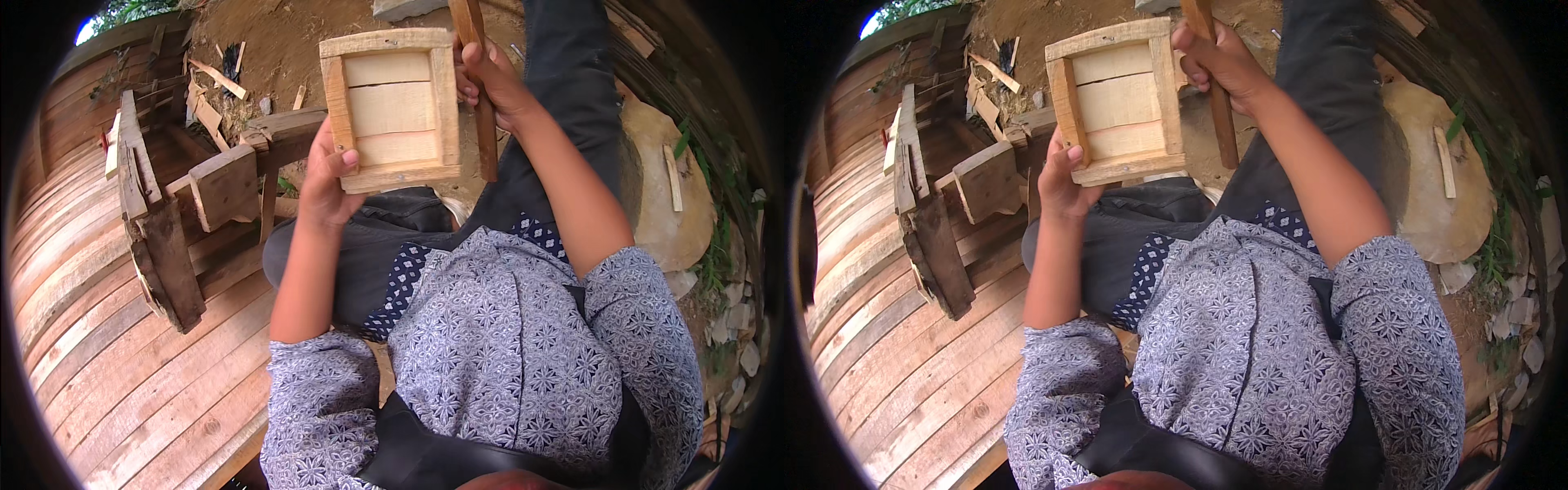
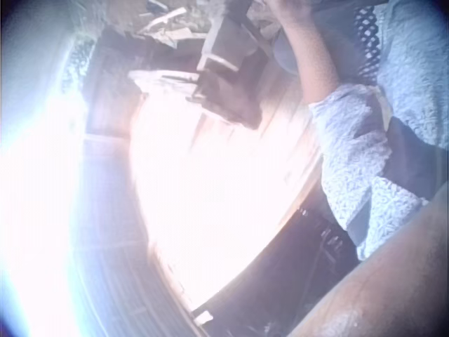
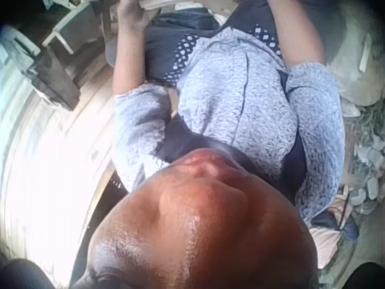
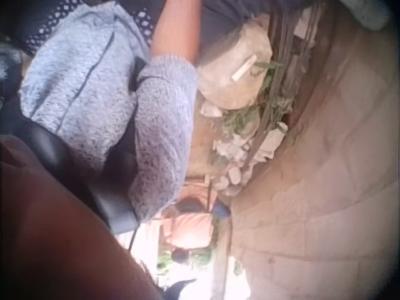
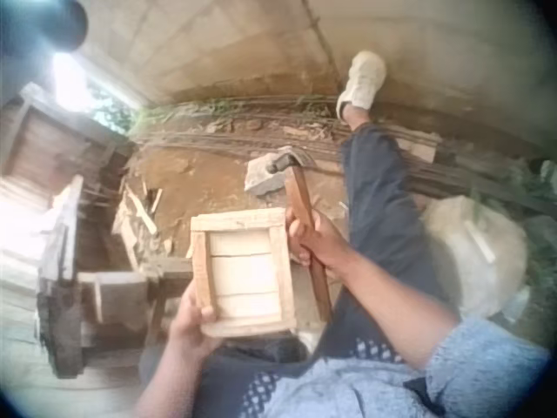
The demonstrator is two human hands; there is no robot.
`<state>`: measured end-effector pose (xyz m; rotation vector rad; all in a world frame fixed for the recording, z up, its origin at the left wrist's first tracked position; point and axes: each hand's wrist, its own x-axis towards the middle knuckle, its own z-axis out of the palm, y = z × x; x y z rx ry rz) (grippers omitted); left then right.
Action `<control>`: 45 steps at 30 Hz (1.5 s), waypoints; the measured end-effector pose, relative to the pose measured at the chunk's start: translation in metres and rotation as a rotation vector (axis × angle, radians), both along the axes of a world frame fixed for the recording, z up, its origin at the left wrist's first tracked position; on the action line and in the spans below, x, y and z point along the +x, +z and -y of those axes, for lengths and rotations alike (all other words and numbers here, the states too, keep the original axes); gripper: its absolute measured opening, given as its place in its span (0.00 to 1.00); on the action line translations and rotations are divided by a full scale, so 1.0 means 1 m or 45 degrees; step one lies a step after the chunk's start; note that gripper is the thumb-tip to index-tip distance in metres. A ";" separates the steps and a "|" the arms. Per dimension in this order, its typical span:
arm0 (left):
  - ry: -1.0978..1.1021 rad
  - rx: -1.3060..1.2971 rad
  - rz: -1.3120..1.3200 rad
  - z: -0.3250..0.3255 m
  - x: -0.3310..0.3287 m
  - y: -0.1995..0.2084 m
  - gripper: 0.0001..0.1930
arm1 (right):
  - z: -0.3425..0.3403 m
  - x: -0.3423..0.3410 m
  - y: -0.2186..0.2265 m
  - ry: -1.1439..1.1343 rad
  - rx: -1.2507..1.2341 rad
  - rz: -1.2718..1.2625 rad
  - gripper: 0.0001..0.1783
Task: The person assembles a small wooden box by hand, using a hammer and chisel to fit and secure the pieces. They repeatedly adjust the box, tap the joints, and inspect the fit while seated on the ground.
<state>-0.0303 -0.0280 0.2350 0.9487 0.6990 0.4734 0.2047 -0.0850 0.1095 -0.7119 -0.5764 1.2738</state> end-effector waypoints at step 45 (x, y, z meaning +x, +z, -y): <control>0.164 0.078 -0.111 0.044 0.023 0.011 0.39 | 0.020 0.010 0.049 0.209 -0.192 -0.006 0.34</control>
